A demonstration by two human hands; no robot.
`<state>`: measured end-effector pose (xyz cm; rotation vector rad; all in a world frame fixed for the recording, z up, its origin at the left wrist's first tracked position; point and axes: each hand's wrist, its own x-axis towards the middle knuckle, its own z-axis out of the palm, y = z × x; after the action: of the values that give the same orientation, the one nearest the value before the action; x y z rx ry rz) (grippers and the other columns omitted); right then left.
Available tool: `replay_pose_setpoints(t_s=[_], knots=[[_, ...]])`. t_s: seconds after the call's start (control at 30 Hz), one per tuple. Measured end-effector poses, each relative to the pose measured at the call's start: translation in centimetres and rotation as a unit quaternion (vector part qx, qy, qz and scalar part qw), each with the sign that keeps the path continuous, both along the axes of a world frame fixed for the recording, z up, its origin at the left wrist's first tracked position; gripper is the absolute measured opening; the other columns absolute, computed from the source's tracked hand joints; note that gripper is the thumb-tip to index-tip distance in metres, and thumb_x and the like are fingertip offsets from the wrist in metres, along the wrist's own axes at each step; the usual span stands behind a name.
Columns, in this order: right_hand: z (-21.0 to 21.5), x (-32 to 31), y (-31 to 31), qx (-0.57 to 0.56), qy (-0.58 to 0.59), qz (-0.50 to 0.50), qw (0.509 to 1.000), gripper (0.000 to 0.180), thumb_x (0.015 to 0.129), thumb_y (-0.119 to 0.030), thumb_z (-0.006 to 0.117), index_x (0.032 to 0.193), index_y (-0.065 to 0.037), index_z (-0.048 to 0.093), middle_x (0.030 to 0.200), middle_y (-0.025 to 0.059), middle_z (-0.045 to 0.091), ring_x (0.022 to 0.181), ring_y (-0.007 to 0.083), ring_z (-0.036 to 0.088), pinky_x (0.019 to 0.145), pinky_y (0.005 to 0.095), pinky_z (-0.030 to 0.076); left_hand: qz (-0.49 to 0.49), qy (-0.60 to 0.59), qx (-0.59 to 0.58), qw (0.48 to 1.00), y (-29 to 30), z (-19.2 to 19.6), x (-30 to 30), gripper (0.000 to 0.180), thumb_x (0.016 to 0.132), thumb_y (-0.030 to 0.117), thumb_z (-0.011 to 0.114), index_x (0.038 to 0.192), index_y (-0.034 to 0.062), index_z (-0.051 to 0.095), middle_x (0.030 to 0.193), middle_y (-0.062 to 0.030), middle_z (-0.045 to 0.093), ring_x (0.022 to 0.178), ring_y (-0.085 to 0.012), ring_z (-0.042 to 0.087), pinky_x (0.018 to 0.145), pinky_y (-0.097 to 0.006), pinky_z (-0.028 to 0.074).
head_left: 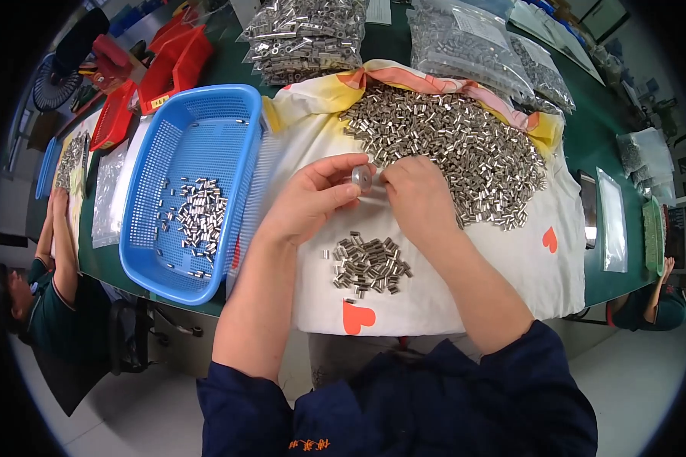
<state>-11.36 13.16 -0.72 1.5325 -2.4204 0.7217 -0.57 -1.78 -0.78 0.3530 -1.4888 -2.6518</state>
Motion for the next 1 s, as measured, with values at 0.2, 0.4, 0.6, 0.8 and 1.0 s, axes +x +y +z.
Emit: replay_pose_setpoints(t_s=[0.2, 0.4, 0.6, 0.8, 1.0], knots=[[0.2, 0.6, 0.1, -0.037, -0.037, 0.005, 0.999, 0.011, 0.068, -0.002, 0.056, 0.079, -0.004, 0.058, 0.08, 0.0088, 0.055, 0.078, 0.0245, 0.053, 0.071, 0.0347, 0.044, -0.004, -0.017, 0.004, 1.0, -0.1, 0.4, 0.0, 0.042, 0.081, 0.0, 0.056, 0.121, 0.0044, 0.049, 0.109, -0.0041, 0.057, 0.091, -0.009, 0.053, 0.078, -0.024, 0.044], [1.7, -0.3, 0.4, -0.204, -0.21, -0.047, 0.955, 0.02, 0.072, 0.0, 0.052, 0.09, -0.002, 0.059, 0.077, 0.0076, 0.056, 0.07, 0.0187, 0.055, 0.062, 0.0303, 0.045, -0.073, 0.027, 0.006, 0.997, 0.0, 0.5, 0.1, 0.055, 0.079, 0.005, 0.061, 0.129, 0.0059, 0.04, 0.109, -0.0057, 0.057, 0.091, -0.011, 0.054, 0.078, -0.025, 0.045], [6.9, -0.3, -1.5, -0.301, -0.427, 0.076, 0.849, 0.018, 0.085, -0.001, 0.047, 0.1, -0.001, 0.056, 0.081, -0.0031, 0.05, 0.069, 0.0029, 0.044, 0.06, 0.0176, 0.038, -0.17, 0.079, 0.073, 0.98, 0.8, 1.1, 0.5, 0.081, 0.073, 0.009, 0.07, 0.138, 0.0088, 0.022, 0.105, -0.0113, 0.057, 0.091, -0.0142, 0.056, 0.075, -0.029, 0.047], [6.1, 1.6, -7.0, -0.264, -0.187, 0.16, 0.933, 0.017, 0.077, -0.003, 0.053, 0.092, -0.007, 0.06, 0.079, 0.0053, 0.053, 0.07, 0.0155, 0.053, 0.061, 0.0273, 0.044, -0.225, 0.076, 0.059, 0.97, 0.7, 0.8, 1.1, 0.068, 0.068, 0.008, 0.074, 0.125, 0.0008, 0.038, 0.101, -0.0134, 0.058, 0.09, -0.0188, 0.058, 0.078, -0.031, 0.049], [5.7, 0.7, -7.2, -0.267, -0.03, 0.184, 0.945, 0.018, 0.069, -0.002, 0.057, 0.085, -0.008, 0.062, 0.081, 0.0087, 0.053, 0.076, 0.025, 0.054, 0.065, 0.0339, 0.045, -0.228, 0.11, 0.155, 0.955, 1.0, 0.9, 1.4, 0.068, 0.069, 0.008, 0.073, 0.125, 0.0012, 0.036, 0.101, -0.0168, 0.058, 0.092, -0.0214, 0.059, 0.077, -0.034, 0.051]])
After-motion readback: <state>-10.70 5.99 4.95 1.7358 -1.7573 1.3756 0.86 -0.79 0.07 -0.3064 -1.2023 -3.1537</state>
